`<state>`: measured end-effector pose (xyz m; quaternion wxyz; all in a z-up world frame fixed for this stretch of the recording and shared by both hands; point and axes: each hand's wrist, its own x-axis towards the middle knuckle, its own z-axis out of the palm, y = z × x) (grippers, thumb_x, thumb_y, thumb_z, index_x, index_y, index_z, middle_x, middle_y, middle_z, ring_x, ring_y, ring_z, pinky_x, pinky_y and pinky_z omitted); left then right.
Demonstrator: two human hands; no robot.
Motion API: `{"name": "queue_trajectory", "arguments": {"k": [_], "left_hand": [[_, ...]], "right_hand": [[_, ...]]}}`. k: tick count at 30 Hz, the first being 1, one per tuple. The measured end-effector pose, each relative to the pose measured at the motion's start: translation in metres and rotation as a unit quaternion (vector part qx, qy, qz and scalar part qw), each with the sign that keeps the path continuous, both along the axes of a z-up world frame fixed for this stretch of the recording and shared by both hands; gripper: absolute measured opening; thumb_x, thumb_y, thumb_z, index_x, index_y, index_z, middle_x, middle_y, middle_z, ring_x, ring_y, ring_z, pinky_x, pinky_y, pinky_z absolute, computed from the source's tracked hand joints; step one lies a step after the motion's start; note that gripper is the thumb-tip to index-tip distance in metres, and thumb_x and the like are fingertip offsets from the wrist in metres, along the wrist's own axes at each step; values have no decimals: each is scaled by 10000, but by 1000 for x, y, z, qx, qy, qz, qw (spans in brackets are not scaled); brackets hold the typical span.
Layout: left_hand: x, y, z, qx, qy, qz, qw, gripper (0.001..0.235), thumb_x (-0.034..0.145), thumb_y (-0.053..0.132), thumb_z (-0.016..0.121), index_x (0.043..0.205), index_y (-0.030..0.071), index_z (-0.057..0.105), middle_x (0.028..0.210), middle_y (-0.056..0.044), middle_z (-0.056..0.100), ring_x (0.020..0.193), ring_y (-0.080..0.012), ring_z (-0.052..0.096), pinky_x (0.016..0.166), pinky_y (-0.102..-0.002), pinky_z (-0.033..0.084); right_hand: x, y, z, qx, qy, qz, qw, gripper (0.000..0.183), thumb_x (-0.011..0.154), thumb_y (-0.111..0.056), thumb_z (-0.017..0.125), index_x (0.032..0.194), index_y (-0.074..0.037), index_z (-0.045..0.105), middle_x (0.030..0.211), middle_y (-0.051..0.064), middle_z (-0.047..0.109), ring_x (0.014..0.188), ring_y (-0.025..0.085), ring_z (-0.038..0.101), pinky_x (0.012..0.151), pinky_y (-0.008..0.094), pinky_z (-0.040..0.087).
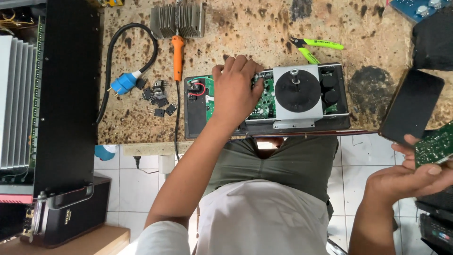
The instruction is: The person assembles electronic components on a workbench. They place a large transformer onto a circuit board, then pick up and examine a smaller circuit board before placing it back down.
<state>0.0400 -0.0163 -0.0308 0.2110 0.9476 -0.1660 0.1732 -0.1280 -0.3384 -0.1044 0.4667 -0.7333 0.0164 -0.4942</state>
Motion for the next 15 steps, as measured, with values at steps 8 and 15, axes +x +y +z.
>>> {"name": "queue_trajectory", "arguments": {"k": [8,15], "left_hand": [[4,-4,-7,7,-16,25,1000,162,816,213,736,949,185,648,956,-7,580,950,-287,550,871,-502,379],[0,4,6,-5,41,27,999,236,859,271,781,1067,194,699,987,-22,633,1005,-293,585,959,-554,379]], "right_hand": [[16,22,22,-18,-8,1,1000,479,1213,-354,342,1444,65,364,1381,356,438,922,581,606,675,561,512],[15,29,29,10,11,-11,1000,486,1188,-417,379,1342,44,385,1280,243,450,925,501,633,684,501,520]]}}
